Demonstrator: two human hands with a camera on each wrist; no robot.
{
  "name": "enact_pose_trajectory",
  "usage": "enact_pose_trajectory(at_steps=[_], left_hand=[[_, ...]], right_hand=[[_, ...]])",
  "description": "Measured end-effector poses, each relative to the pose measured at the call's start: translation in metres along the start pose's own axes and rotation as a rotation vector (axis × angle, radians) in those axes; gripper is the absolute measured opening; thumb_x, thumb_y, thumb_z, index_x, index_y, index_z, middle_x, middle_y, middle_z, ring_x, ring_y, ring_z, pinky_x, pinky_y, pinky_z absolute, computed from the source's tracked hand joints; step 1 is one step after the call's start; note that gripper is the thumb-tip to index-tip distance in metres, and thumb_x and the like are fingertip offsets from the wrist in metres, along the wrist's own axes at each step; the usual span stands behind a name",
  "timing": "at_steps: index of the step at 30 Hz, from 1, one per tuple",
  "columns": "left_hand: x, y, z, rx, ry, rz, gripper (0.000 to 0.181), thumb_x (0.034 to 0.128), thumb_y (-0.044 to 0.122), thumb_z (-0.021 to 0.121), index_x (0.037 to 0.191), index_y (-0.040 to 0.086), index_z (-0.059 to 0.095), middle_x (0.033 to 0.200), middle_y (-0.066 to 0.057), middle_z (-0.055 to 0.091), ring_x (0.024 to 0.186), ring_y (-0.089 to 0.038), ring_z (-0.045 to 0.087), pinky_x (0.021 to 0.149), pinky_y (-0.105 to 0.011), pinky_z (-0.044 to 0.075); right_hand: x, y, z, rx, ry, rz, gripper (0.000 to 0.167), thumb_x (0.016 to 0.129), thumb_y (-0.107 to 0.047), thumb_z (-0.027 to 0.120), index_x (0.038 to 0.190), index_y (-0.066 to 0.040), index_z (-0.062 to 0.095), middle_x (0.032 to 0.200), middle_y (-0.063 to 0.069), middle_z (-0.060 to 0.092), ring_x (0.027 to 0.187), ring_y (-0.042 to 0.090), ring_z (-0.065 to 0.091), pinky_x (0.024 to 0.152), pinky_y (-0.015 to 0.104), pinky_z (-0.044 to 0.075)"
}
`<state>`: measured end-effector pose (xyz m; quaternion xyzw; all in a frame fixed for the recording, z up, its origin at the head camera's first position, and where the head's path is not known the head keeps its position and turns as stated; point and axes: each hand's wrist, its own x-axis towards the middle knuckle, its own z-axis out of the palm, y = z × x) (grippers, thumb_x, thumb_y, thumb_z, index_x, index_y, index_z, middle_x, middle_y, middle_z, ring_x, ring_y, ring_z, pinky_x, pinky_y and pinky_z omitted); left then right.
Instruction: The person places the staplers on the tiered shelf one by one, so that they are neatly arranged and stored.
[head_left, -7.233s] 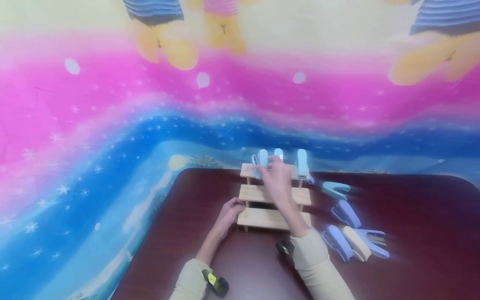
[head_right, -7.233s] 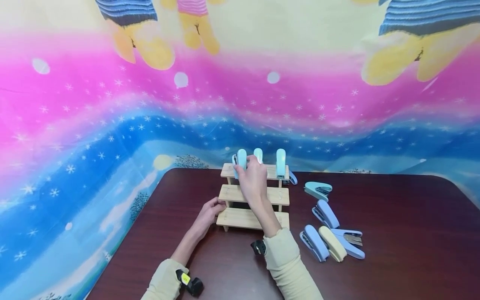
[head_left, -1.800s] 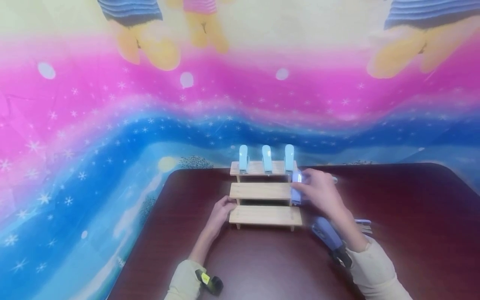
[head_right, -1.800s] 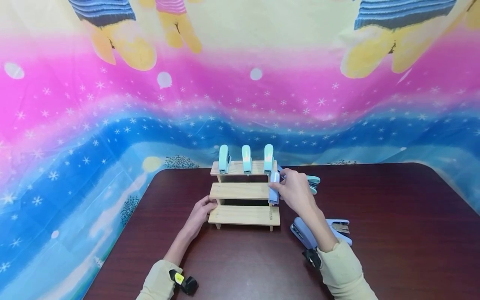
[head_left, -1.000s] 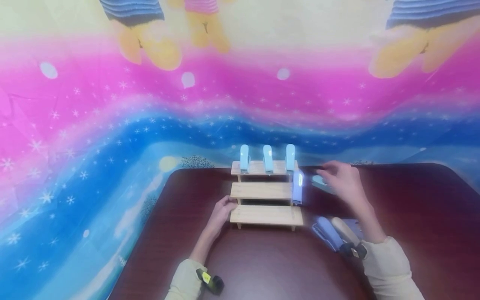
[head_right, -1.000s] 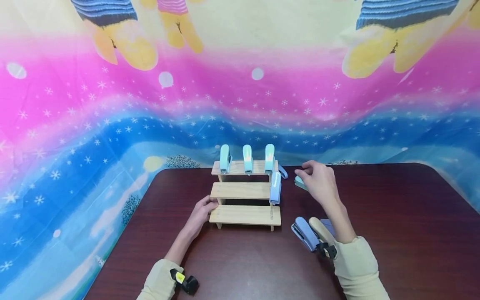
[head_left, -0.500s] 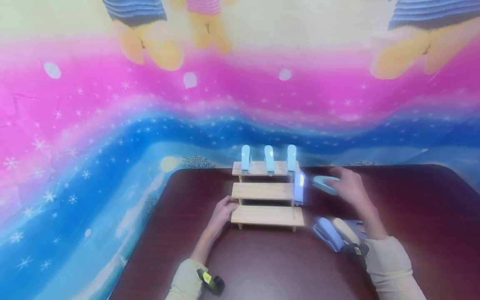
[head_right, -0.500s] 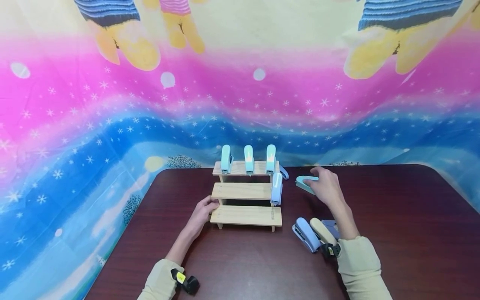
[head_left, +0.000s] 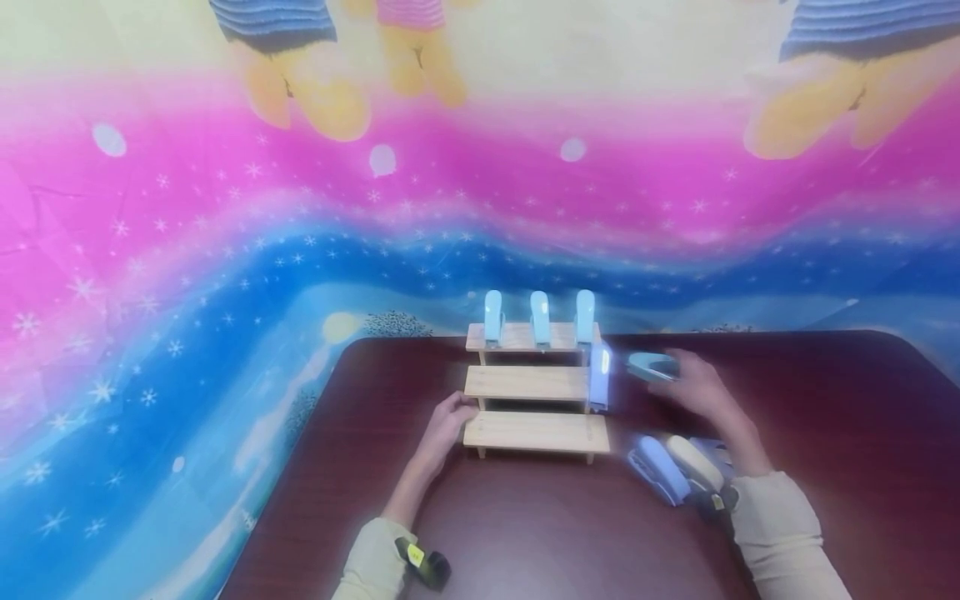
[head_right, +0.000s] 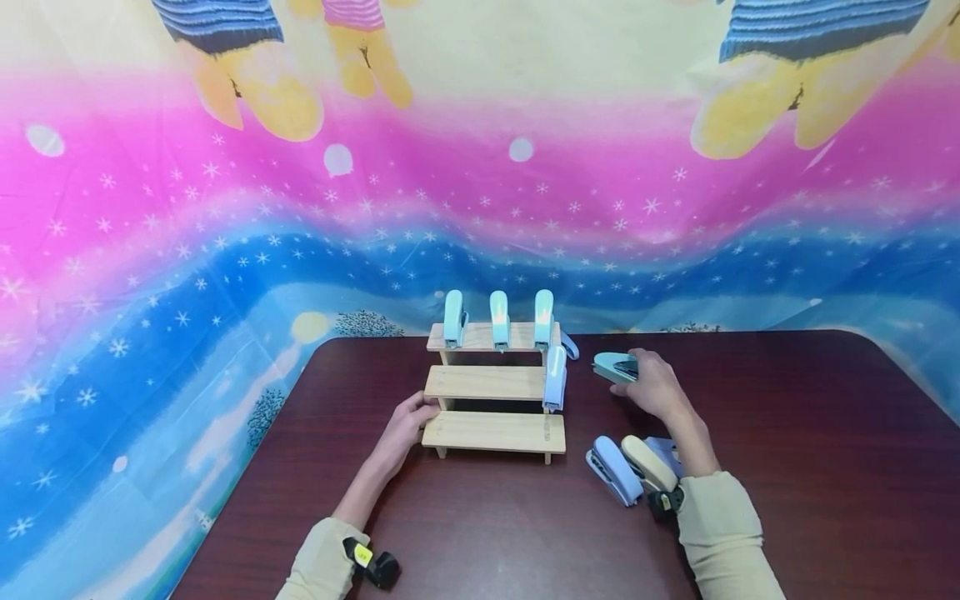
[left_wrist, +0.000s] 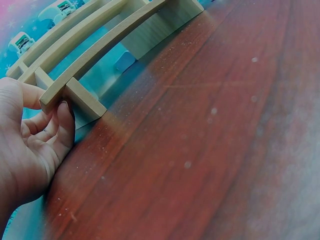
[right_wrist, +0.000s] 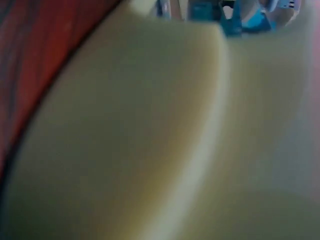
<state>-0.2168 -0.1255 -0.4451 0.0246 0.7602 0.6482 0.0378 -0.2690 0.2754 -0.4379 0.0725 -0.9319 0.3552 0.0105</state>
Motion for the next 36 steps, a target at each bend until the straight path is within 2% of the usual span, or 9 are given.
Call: enact_pose_trajectory(at_steps=[10,13,20,22,24,28,31,33,36], left_hand=[[0.001,-0.003,-0.002,-0.013,-0.001,-0.004,0.018,0.0959,0.001,0.055,0.106,-0.012,0.061,0.086,-0.004,0.061,0.078,-0.013,0.057,0.077,-0.031,0.048],[0.0,-0.003,-0.002,-0.012,0.002,-0.008,0.017,0.0958,0.002,0.055,0.106,-0.011,0.061,0.086,-0.004,0.061,0.078,-0.014,0.057,0.077,-0.03,0.047],[0.0,-0.003,-0.001,-0.008,0.004,-0.002,0.018,0.0956,0.001,0.056,0.106,-0.012,0.061,0.088,-0.005,0.061,0.08,-0.014,0.056,0.079,-0.031,0.048],[0.001,-0.003,0.0,-0.006,0.002,0.001,0.018,0.0958,0.001,0.056,0.107,-0.013,0.06,0.088,-0.005,0.061,0.08,-0.014,0.056,0.079,-0.031,0.048],[0.001,-0.004,0.0,-0.009,-0.002,0.002,0.018,0.0961,0.001,0.056,0.107,-0.013,0.06,0.088,-0.005,0.061,0.081,-0.014,0.056,0.08,-0.032,0.047],[0.002,-0.005,-0.001,-0.011,-0.005,0.004,0.018,0.0959,0.002,0.056,0.107,-0.012,0.06,0.089,-0.006,0.061,0.082,-0.014,0.056,0.08,-0.032,0.047],[0.002,-0.004,-0.001,-0.015,-0.001,0.0,0.017,0.0959,0.002,0.056,0.106,-0.011,0.061,0.089,-0.005,0.061,0.082,-0.014,0.056,0.08,-0.033,0.048],[0.0,-0.002,0.0,-0.014,0.002,-0.002,0.016,0.0959,0.002,0.056,0.105,-0.01,0.061,0.089,-0.005,0.061,0.082,-0.014,0.056,0.08,-0.032,0.048],[-0.001,-0.002,0.0,-0.003,0.007,0.003,0.016,0.0959,0.002,0.055,0.105,-0.01,0.06,0.088,-0.005,0.061,0.081,-0.014,0.056,0.079,-0.032,0.048]], right_hand=[[0.003,0.009,0.004,-0.1,0.028,-0.08,0.071,0.086,-0.015,0.08,0.135,0.024,0.046,0.125,0.045,0.051,0.114,0.059,0.05,0.096,0.07,0.043],[0.002,0.008,0.005,-0.122,0.008,-0.091,0.069,0.085,-0.016,0.08,0.132,0.024,0.048,0.12,0.044,0.054,0.111,0.058,0.052,0.093,0.07,0.045],[0.003,0.008,0.008,-0.118,0.006,-0.085,0.06,0.081,-0.014,0.083,0.121,0.021,0.056,0.1,0.031,0.064,0.088,0.042,0.062,0.078,0.059,0.054],[0.004,0.007,0.007,-0.096,0.021,-0.068,0.063,0.081,-0.016,0.083,0.123,0.021,0.054,0.103,0.034,0.064,0.089,0.043,0.063,0.078,0.059,0.055],[0.004,0.003,0.006,-0.082,0.047,-0.052,0.071,0.085,-0.022,0.082,0.13,0.022,0.05,0.112,0.038,0.062,0.098,0.049,0.063,0.083,0.062,0.054],[0.003,-0.009,0.0,-0.053,0.109,-0.058,0.081,0.088,-0.03,0.082,0.144,0.015,0.043,0.128,0.038,0.056,0.11,0.052,0.058,0.09,0.065,0.05],[0.003,-0.016,-0.002,-0.047,0.131,-0.085,0.08,0.088,-0.021,0.081,0.148,0.013,0.04,0.128,0.036,0.056,0.103,0.046,0.061,0.084,0.062,0.053],[0.002,-0.019,-0.002,-0.055,0.135,-0.097,0.079,0.087,-0.015,0.08,0.147,0.016,0.039,0.128,0.038,0.054,0.099,0.044,0.061,0.082,0.06,0.053],[0.002,-0.022,-0.001,-0.044,0.105,-0.107,0.077,0.087,-0.011,0.078,0.147,0.017,0.037,0.128,0.039,0.052,0.094,0.042,0.063,0.079,0.058,0.055]])
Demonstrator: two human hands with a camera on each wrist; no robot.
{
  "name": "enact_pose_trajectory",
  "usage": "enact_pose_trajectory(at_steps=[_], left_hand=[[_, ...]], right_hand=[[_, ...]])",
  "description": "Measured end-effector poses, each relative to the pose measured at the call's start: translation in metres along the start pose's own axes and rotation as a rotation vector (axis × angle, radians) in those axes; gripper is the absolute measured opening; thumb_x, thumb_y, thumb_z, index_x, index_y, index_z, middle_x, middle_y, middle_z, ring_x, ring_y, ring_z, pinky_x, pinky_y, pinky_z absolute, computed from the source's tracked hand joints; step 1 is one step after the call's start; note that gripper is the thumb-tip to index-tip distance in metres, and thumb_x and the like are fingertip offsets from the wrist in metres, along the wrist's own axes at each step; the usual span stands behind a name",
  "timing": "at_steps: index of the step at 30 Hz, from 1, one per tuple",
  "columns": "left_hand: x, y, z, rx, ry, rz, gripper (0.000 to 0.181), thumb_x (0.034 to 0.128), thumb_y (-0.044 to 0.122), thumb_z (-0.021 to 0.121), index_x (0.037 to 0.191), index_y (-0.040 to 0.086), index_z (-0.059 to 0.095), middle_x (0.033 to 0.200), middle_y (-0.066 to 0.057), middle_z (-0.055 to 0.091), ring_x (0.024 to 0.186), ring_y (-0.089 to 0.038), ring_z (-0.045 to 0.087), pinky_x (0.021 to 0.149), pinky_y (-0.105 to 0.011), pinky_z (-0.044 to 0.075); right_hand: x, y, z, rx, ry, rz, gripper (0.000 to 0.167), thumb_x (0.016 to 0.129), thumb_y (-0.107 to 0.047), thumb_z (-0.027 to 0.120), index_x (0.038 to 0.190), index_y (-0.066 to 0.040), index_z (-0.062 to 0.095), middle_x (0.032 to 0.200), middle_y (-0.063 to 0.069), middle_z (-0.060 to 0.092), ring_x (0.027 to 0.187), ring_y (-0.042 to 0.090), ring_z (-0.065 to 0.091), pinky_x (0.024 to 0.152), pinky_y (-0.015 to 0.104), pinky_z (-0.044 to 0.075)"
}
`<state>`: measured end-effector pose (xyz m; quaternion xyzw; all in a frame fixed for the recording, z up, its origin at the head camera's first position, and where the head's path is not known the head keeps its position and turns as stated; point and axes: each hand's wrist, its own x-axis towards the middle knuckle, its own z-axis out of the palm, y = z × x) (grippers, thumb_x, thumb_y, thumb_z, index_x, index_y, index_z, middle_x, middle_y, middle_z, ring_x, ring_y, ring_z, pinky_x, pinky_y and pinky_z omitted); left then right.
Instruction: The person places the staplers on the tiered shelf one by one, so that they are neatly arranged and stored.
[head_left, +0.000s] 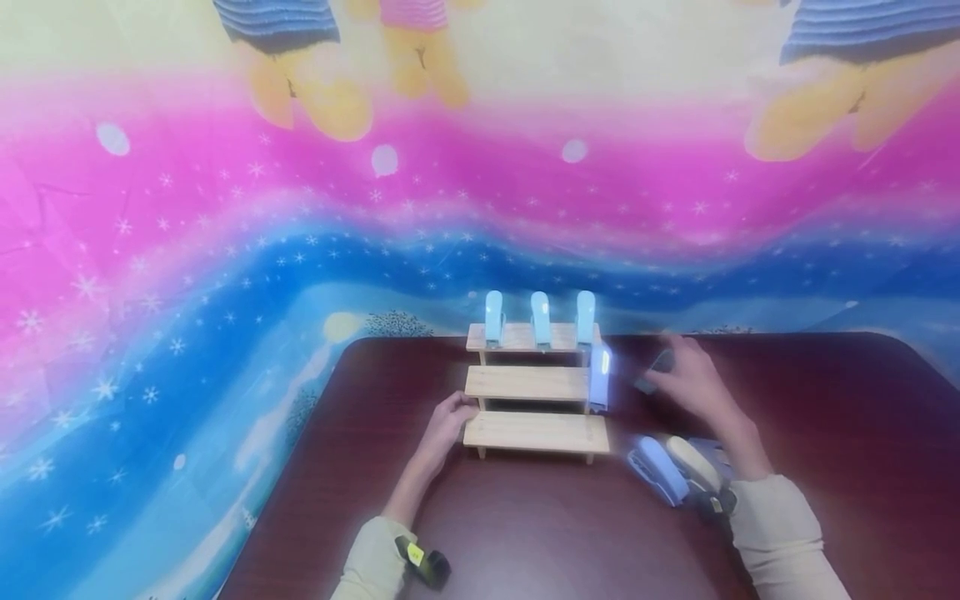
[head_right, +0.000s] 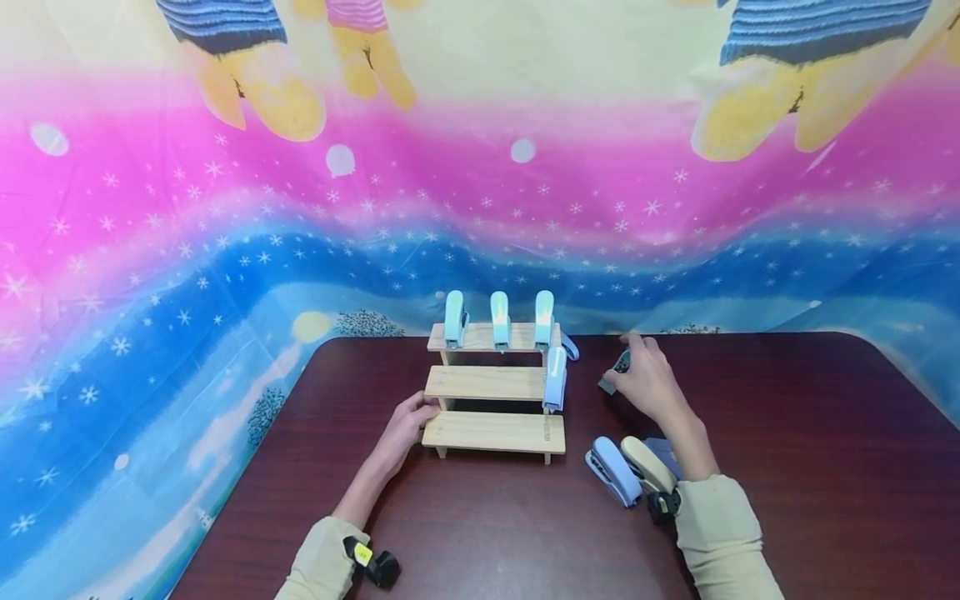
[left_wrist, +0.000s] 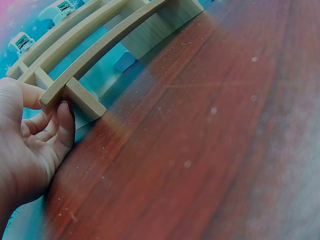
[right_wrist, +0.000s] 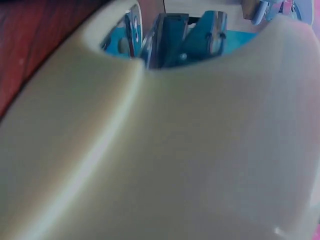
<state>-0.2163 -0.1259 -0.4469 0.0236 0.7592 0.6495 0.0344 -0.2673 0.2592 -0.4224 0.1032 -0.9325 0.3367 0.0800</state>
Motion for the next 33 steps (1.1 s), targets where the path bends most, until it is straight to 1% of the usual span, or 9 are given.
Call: enact_pose_trajectory(at_steps=[3,7,11,15,17,19,25,30,33], left_hand=[[0.004,-0.004,0.001,0.005,-0.002,-0.006,0.015,0.0961,0.001,0.055,0.104,-0.01,0.06,0.088,-0.005,0.061,0.08,-0.015,0.056,0.078,-0.031,0.048],[0.014,-0.023,0.0,0.01,0.004,-0.019,0.015,0.0968,0.001,0.055,0.104,-0.01,0.061,0.088,-0.004,0.06,0.081,-0.015,0.056,0.08,-0.033,0.047],[0.022,-0.039,0.0,0.013,0.013,-0.018,0.015,0.0971,0.006,0.057,0.105,-0.007,0.061,0.091,-0.005,0.062,0.083,-0.015,0.056,0.08,-0.034,0.048],[0.023,-0.043,0.0,0.019,0.015,-0.007,0.016,0.0965,0.009,0.059,0.106,-0.004,0.062,0.094,-0.006,0.063,0.086,-0.017,0.058,0.08,-0.033,0.049],[0.024,-0.043,0.0,0.017,0.013,0.0,0.017,0.0962,0.01,0.059,0.106,-0.004,0.062,0.094,-0.007,0.063,0.086,-0.018,0.058,0.081,-0.033,0.048],[0.024,-0.042,-0.001,0.021,0.012,0.004,0.017,0.0961,0.011,0.059,0.106,-0.003,0.062,0.094,-0.008,0.064,0.087,-0.019,0.058,0.081,-0.033,0.048],[0.024,-0.042,0.0,0.023,0.015,-0.004,0.017,0.0957,0.01,0.059,0.105,-0.004,0.063,0.095,-0.008,0.064,0.088,-0.018,0.058,0.083,-0.033,0.047],[0.025,-0.042,0.0,0.028,0.016,-0.003,0.019,0.0968,0.008,0.058,0.107,-0.006,0.063,0.096,-0.007,0.064,0.089,-0.017,0.057,0.084,-0.033,0.047],[0.022,-0.035,0.0,0.027,0.012,-0.011,0.017,0.0969,0.005,0.056,0.106,-0.008,0.062,0.093,-0.006,0.063,0.086,-0.016,0.056,0.082,-0.033,0.047]], right_hand=[[0.0,-0.001,0.001,0.011,-0.034,-0.006,0.077,0.087,-0.01,0.077,0.146,0.018,0.037,0.128,0.039,0.051,0.098,0.044,0.062,0.083,0.059,0.055],[-0.001,0.002,0.005,0.02,-0.058,0.008,0.08,0.084,-0.01,0.079,0.146,0.018,0.037,0.121,0.035,0.057,0.102,0.045,0.061,0.085,0.06,0.054],[0.0,0.005,0.005,0.04,-0.02,0.019,0.087,0.08,-0.008,0.082,0.151,0.012,0.034,0.102,0.024,0.063,0.085,0.035,0.063,0.072,0.049,0.057],[0.001,0.005,0.002,0.07,0.009,0.033,0.087,0.08,-0.01,0.082,0.151,0.008,0.036,0.093,0.018,0.062,0.073,0.027,0.059,0.062,0.038,0.054],[0.0,0.003,0.0,0.096,0.014,0.043,0.086,0.081,-0.012,0.083,0.151,0.007,0.038,0.099,0.021,0.062,0.075,0.029,0.06,0.063,0.038,0.055],[0.0,0.001,0.0,0.132,0.022,0.052,0.086,0.082,-0.012,0.083,0.151,0.008,0.036,0.112,0.026,0.061,0.085,0.034,0.062,0.07,0.043,0.058],[0.0,-0.009,-0.004,0.238,0.057,0.146,0.098,0.092,-0.027,0.078,0.16,0.003,0.015,0.14,0.041,0.043,0.121,0.053,0.052,0.09,0.063,0.052],[-0.001,-0.017,-0.012,0.225,0.101,0.196,0.092,0.095,-0.042,0.073,0.16,-0.001,0.022,0.134,0.036,0.049,0.102,0.045,0.059,0.079,0.053,0.054],[-0.003,-0.02,-0.016,0.227,0.095,0.185,0.091,0.095,-0.047,0.072,0.158,0.001,0.027,0.14,0.034,0.046,0.106,0.046,0.056,0.083,0.057,0.051]])
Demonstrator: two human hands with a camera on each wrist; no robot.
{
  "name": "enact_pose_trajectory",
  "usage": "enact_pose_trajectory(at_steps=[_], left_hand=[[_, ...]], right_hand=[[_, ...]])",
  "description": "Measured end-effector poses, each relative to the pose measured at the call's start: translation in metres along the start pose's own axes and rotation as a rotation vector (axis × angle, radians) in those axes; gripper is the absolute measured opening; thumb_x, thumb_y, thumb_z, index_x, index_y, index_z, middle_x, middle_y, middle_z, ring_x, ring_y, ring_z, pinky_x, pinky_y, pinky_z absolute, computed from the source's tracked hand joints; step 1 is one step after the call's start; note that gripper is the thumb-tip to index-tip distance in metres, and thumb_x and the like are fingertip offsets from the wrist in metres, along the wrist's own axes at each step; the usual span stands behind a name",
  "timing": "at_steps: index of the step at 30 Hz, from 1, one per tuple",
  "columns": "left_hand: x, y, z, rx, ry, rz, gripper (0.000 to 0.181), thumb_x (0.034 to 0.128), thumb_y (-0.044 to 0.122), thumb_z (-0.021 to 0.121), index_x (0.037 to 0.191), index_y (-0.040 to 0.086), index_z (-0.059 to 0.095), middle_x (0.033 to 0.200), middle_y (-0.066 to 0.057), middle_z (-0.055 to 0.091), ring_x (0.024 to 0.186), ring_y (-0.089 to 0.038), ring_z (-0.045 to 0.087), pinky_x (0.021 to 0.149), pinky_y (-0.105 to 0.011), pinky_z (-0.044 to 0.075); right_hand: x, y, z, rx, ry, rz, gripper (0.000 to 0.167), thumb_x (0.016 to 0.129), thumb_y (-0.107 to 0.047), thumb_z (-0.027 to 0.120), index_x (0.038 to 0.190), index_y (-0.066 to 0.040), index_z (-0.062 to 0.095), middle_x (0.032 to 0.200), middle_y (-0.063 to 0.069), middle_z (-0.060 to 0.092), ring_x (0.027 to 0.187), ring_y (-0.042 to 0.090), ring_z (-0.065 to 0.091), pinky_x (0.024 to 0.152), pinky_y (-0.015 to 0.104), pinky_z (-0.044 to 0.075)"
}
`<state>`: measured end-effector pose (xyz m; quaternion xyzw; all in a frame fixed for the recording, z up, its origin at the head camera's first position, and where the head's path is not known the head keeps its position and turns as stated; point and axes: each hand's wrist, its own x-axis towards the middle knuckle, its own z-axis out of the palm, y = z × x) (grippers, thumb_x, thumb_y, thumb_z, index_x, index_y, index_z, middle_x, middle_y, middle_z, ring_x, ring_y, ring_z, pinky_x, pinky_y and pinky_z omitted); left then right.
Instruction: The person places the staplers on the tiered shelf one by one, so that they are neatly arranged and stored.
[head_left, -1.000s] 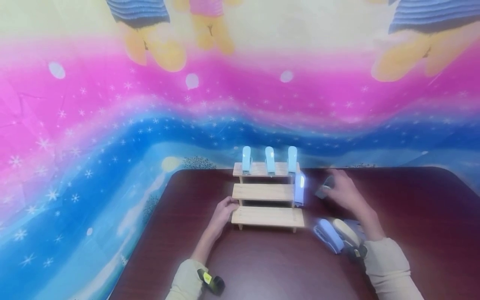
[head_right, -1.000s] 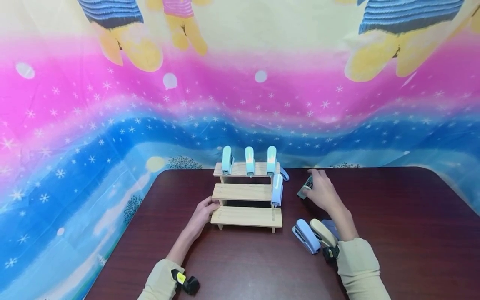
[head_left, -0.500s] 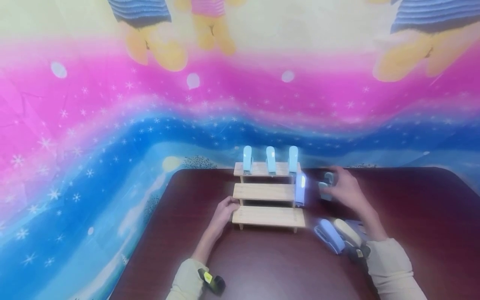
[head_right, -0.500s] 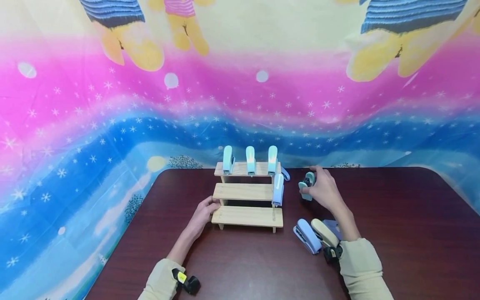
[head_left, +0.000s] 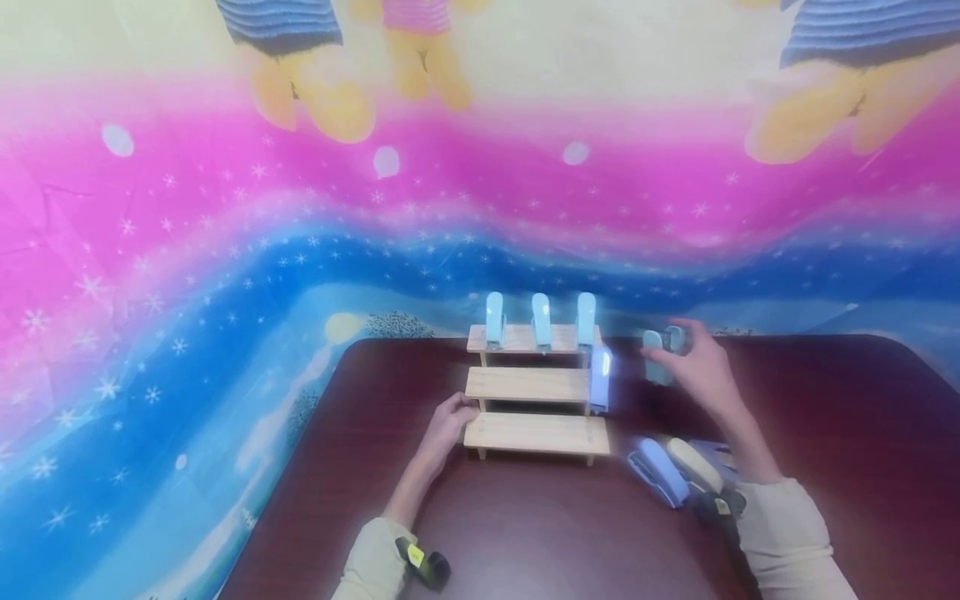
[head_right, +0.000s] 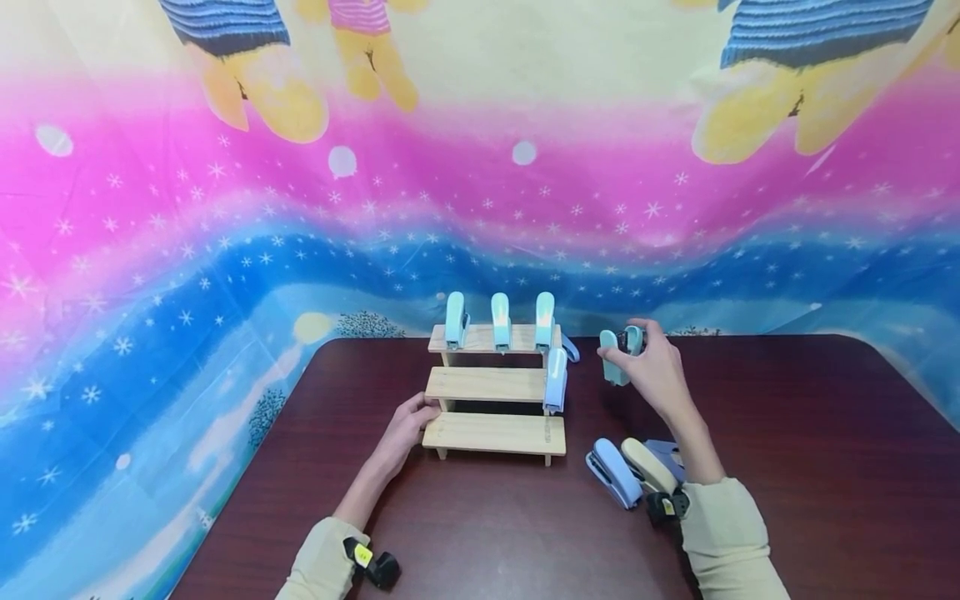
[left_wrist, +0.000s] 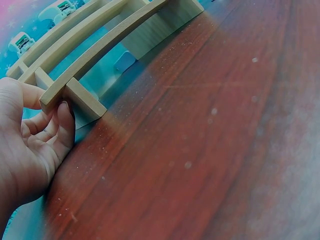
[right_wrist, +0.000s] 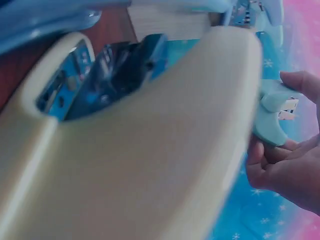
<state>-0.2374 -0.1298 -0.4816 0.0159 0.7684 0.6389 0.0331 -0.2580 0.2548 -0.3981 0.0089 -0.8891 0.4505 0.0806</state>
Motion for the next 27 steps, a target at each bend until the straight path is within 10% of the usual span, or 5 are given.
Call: enact_pose_trajectory(at_steps=[6,16,23,27], left_hand=[[-0.018,0.027,0.0,-0.011,-0.003,0.018,0.015,0.0954,0.002,0.056,0.103,-0.009,0.061,0.09,-0.007,0.062,0.084,-0.015,0.056,0.08,-0.032,0.047],[0.002,-0.005,0.001,-0.016,-0.005,0.016,0.017,0.096,0.007,0.058,0.105,-0.007,0.061,0.089,-0.006,0.062,0.082,-0.016,0.057,0.078,-0.032,0.048],[-0.018,0.031,-0.002,-0.036,-0.035,0.006,0.016,0.0967,0.002,0.055,0.105,-0.011,0.06,0.088,-0.005,0.061,0.083,-0.016,0.056,0.081,-0.033,0.047],[-0.019,0.031,-0.002,-0.03,-0.033,0.008,0.016,0.0967,0.002,0.055,0.105,-0.011,0.06,0.089,-0.005,0.061,0.084,-0.015,0.055,0.081,-0.031,0.046]], right_hand=[[-0.001,-0.006,-0.003,0.039,-0.088,0.004,0.106,0.091,-0.058,0.073,0.159,0.003,0.019,0.157,0.036,0.03,0.136,0.056,0.038,0.103,0.074,0.036],[-0.008,-0.008,-0.016,-0.041,-0.046,-0.051,0.079,0.099,-0.047,0.067,0.149,0.008,0.042,0.138,0.038,0.051,0.12,0.054,0.053,0.089,0.064,0.051],[-0.017,-0.029,-0.027,-0.094,-0.071,-0.035,0.069,0.095,-0.046,0.074,0.137,0.006,0.06,0.127,0.03,0.065,0.1,0.039,0.066,0.068,0.034,0.053],[-0.023,-0.042,-0.032,-0.079,-0.12,-0.016,0.072,0.095,-0.046,0.073,0.141,0.007,0.056,0.134,0.032,0.06,0.112,0.046,0.062,0.077,0.041,0.056]])
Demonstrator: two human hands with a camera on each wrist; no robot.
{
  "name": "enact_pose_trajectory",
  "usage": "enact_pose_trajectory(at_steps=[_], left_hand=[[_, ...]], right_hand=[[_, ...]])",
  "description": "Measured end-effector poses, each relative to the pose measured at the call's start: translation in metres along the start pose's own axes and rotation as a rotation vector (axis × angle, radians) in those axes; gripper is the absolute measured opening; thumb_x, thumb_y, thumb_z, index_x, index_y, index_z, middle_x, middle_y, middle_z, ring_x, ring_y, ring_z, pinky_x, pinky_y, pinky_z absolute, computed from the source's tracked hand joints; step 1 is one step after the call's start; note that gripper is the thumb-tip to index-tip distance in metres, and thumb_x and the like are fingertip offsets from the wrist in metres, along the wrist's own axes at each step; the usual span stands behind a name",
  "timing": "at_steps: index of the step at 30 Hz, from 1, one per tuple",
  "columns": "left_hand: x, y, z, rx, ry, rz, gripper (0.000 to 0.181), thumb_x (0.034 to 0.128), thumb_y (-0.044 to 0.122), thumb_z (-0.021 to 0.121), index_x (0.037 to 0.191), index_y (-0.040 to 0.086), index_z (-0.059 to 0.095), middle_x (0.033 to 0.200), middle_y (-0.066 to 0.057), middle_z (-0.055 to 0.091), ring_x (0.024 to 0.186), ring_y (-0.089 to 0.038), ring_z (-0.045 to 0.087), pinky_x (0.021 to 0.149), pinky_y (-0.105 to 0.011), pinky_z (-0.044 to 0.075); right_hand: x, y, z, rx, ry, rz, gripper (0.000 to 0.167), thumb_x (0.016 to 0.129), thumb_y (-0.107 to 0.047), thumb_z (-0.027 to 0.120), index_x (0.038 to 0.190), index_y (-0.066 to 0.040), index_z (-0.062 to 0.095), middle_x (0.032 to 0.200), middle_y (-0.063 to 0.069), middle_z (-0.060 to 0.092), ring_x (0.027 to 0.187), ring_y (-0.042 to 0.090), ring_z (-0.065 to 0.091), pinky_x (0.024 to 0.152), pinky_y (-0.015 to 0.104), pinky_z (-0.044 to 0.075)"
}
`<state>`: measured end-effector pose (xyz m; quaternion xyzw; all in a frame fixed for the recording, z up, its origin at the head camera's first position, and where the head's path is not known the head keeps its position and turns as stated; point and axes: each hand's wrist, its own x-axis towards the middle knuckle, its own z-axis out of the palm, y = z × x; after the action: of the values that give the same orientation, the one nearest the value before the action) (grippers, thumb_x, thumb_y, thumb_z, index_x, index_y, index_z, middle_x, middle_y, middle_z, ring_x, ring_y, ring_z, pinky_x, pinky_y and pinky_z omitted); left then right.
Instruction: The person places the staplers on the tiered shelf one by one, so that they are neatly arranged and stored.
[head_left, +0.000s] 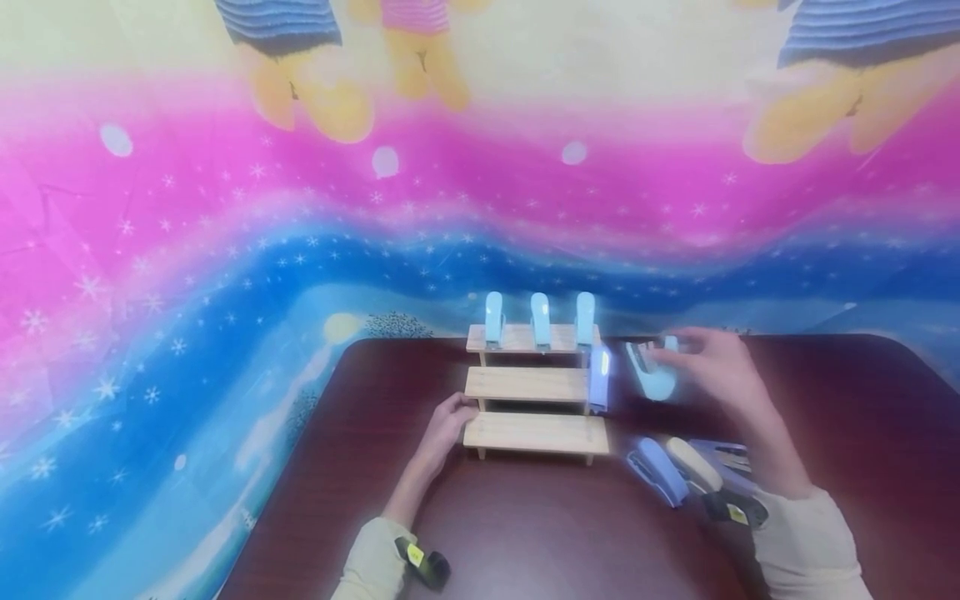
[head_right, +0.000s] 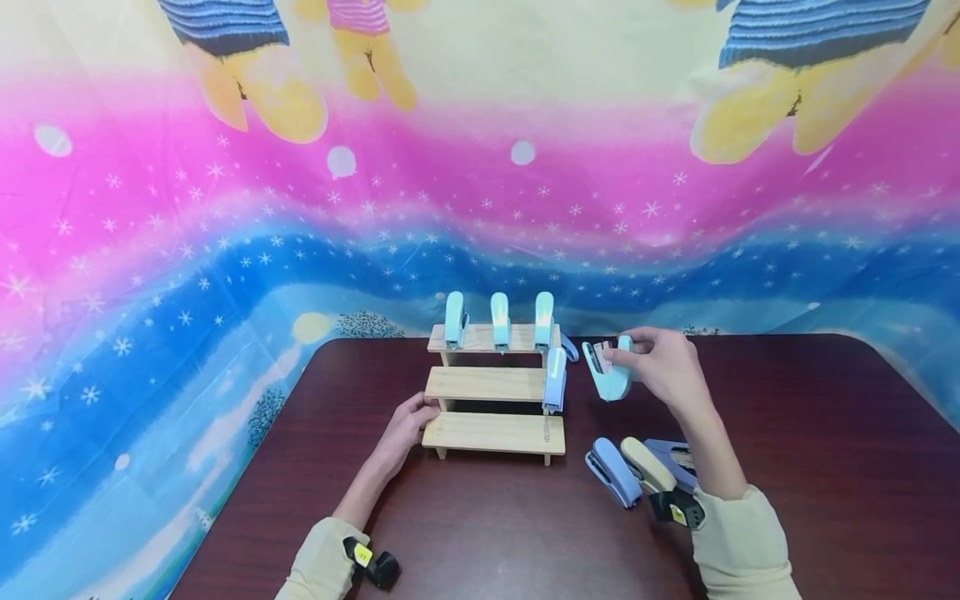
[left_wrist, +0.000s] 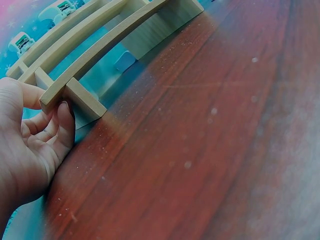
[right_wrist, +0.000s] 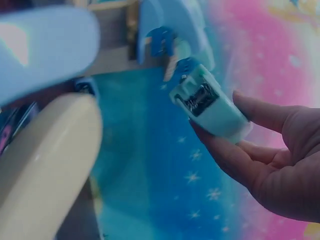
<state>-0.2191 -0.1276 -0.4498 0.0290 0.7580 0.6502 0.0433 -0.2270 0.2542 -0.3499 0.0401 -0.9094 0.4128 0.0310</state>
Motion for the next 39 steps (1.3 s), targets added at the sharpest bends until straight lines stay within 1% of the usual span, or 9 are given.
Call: enact_pose_trajectory(at_steps=[4,8,15,20,25,30,32,37,39], left_hand=[[-0.002,0.003,0.0,0.0,0.0,0.006,0.017,0.0965,0.002,0.055,0.105,-0.012,0.06,0.088,-0.005,0.061,0.084,-0.015,0.055,0.081,-0.031,0.046],[-0.001,0.002,0.0,0.006,0.005,0.009,0.016,0.096,0.002,0.056,0.105,-0.01,0.06,0.089,-0.005,0.061,0.083,-0.015,0.055,0.08,-0.031,0.047],[0.017,-0.032,0.0,0.016,0.038,-0.009,0.014,0.0968,0.004,0.056,0.103,-0.007,0.061,0.089,-0.004,0.061,0.082,-0.015,0.055,0.078,-0.031,0.046],[0.02,-0.041,0.001,0.01,0.06,-0.008,0.015,0.0946,0.008,0.06,0.102,-0.005,0.063,0.09,-0.005,0.062,0.081,-0.015,0.056,0.076,-0.031,0.047],[0.02,-0.04,0.001,0.01,0.059,0.003,0.017,0.0943,0.008,0.06,0.104,-0.005,0.063,0.093,-0.007,0.063,0.082,-0.016,0.057,0.075,-0.031,0.048],[0.02,-0.039,0.001,0.017,0.051,-0.008,0.018,0.0963,0.008,0.058,0.106,-0.006,0.062,0.092,-0.006,0.063,0.08,-0.015,0.057,0.074,-0.03,0.048],[0.02,-0.037,0.002,0.023,0.046,-0.013,0.018,0.0966,0.006,0.057,0.106,-0.007,0.062,0.091,-0.006,0.062,0.079,-0.015,0.057,0.074,-0.03,0.048],[0.008,-0.014,0.002,0.013,0.027,0.003,0.016,0.0954,0.001,0.056,0.104,-0.012,0.06,0.088,-0.007,0.062,0.078,-0.015,0.056,0.074,-0.03,0.048],[0.004,-0.007,0.003,0.005,0.027,0.015,0.016,0.0951,0.001,0.055,0.103,-0.012,0.059,0.088,-0.007,0.062,0.077,-0.015,0.056,0.073,-0.03,0.048]], right_hand=[[-0.007,-0.014,-0.003,0.037,-0.035,-0.005,0.074,0.096,-0.044,0.072,0.144,0.008,0.052,0.14,0.032,0.055,0.122,0.05,0.057,0.087,0.049,0.055],[-0.013,-0.028,0.002,0.073,-0.047,-0.031,0.069,0.096,-0.039,0.074,0.144,0.006,0.053,0.138,0.029,0.059,0.118,0.044,0.06,0.085,0.04,0.053],[-0.017,-0.045,0.018,0.124,-0.015,-0.057,0.062,0.095,-0.036,0.076,0.14,0.003,0.059,0.132,0.026,0.064,0.102,0.034,0.07,0.08,0.034,0.056],[-0.016,-0.054,0.029,0.115,0.017,-0.055,0.062,0.094,-0.037,0.077,0.137,0.004,0.062,0.129,0.025,0.067,0.099,0.033,0.071,0.077,0.034,0.057],[-0.011,-0.067,0.042,0.112,0.064,-0.063,0.058,0.092,-0.033,0.079,0.133,0.005,0.065,0.123,0.024,0.07,0.097,0.032,0.07,0.072,0.031,0.056],[-0.006,-0.078,0.056,0.133,0.067,-0.065,0.055,0.09,-0.028,0.081,0.131,0.006,0.066,0.115,0.024,0.073,0.076,0.022,0.067,0.058,0.029,0.052],[-0.004,-0.08,0.062,0.128,0.061,-0.074,0.05,0.089,-0.027,0.081,0.126,0.005,0.069,0.103,0.022,0.074,0.066,0.02,0.061,0.053,0.028,0.048],[-0.001,-0.084,0.075,0.081,0.056,-0.11,0.025,0.088,-0.022,0.082,0.102,-0.002,0.076,0.069,0.007,0.061,0.056,0.017,0.047,0.048,0.028,0.04],[0.0,-0.085,0.08,0.073,0.062,-0.117,0.022,0.088,-0.02,0.081,0.098,-0.001,0.075,0.066,0.004,0.058,0.055,0.016,0.047,0.05,0.029,0.042]])
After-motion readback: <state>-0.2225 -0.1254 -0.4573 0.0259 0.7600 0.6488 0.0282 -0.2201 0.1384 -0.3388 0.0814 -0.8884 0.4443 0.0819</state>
